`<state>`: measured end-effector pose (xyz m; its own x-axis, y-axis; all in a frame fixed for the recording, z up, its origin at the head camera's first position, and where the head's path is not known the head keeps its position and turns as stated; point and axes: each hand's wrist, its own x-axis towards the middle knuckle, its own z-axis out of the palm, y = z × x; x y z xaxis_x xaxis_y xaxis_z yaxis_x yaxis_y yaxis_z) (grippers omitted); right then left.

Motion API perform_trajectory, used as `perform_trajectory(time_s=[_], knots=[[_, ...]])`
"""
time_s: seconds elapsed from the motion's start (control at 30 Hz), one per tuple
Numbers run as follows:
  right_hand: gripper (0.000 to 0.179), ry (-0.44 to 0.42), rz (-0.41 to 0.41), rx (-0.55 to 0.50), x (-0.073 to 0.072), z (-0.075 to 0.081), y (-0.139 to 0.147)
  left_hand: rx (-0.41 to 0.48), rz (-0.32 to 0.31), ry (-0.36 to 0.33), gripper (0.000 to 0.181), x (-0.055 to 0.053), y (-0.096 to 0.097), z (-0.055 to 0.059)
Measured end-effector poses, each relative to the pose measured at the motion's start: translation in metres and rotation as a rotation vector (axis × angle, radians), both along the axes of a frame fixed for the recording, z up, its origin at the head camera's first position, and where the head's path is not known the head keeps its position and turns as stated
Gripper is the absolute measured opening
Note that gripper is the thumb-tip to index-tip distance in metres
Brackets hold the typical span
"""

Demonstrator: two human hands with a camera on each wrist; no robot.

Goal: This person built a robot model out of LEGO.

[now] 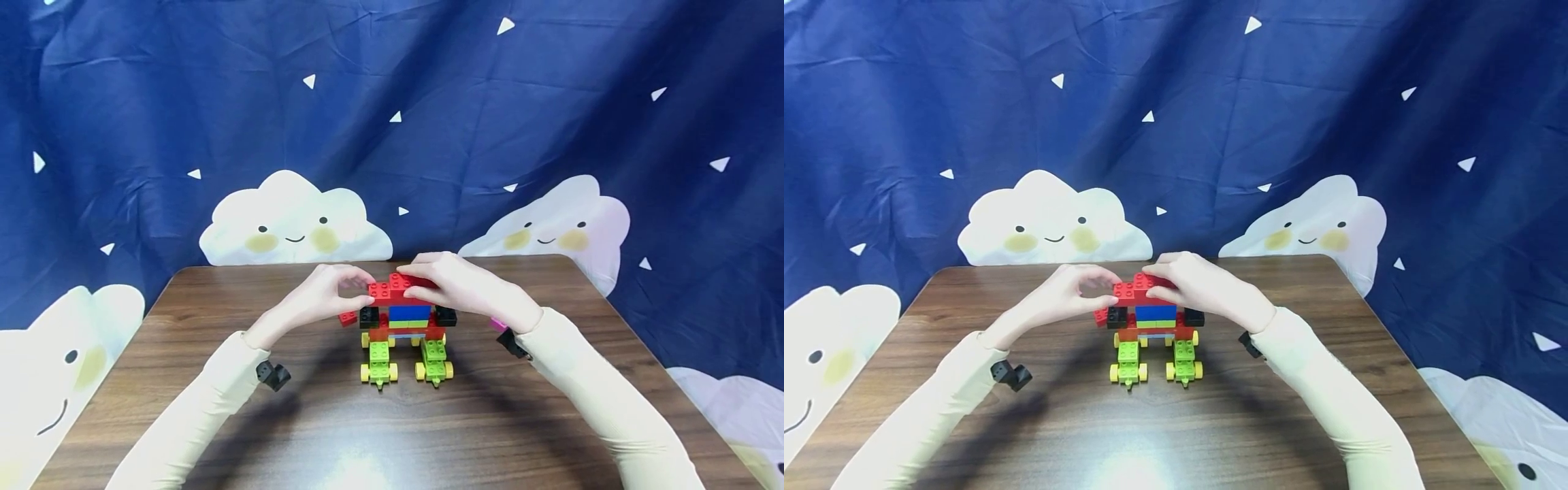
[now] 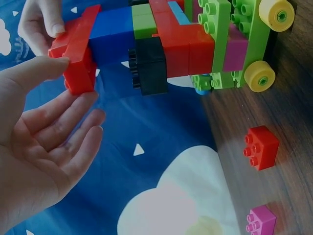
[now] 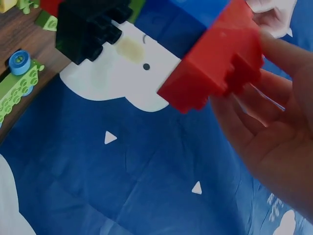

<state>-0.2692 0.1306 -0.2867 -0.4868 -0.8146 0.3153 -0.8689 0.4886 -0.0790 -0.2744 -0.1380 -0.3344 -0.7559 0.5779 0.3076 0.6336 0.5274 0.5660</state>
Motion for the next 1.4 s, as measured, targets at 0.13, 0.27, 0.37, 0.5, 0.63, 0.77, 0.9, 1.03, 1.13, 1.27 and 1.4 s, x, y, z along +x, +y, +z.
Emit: perform_trajectory(time_s=[0.13,0.27,0.37,0.5,0.63,0.77,0.9,1.03,1.13,1.27,1.4], knots=[[0.034,-0.09,0.008,-0.032,-0.004,0.002,0.005,0.009,-0.009,-0.028,0.028,-0.001,-0.001,-0.001],[0.033,-0.153,-0.004,-0.046,-0.007,0.002,0.007,0.011,-0.013,-0.034,0.028,-0.002,-0.003,-0.001],[0.035,-0.174,-0.017,-0.057,-0.007,0.002,0.008,0.015,-0.017,-0.026,0.028,-0.002,-0.003,-0.001],[0.04,-0.172,-0.035,-0.051,-0.008,0.001,0.012,0.026,-0.017,-0.022,0.029,-0.002,-0.004,0.0],[0.041,-0.187,-0.04,-0.041,-0.008,0.0,0.016,0.036,-0.012,-0.032,0.031,-0.002,-0.005,0.0],[0.039,-0.213,-0.04,-0.042,-0.009,0.0,0.016,0.05,-0.013,-0.036,0.031,-0.002,-0.006,-0.001],[0.039,-0.225,-0.056,-0.042,-0.009,0.0,0.016,0.045,-0.006,-0.019,0.032,-0.002,-0.01,-0.001],[0.04,-0.216,-0.069,-0.044,-0.008,-0.002,0.018,0.034,0.051,-0.011,0.031,-0.005,-0.02,-0.001],[0.04,-0.207,-0.069,-0.05,-0.007,-0.002,0.018,0.041,0.122,-0.031,0.032,-0.011,-0.035,-0.002],[0.04,-0.2,-0.063,-0.051,-0.007,-0.003,0.018,0.025,0.222,-0.066,0.034,-0.024,-0.061,-0.012],[0.039,-0.192,-0.056,-0.045,-0.008,-0.002,0.017,-0.024,0.308,-0.104,0.038,-0.038,-0.088,-0.033]])
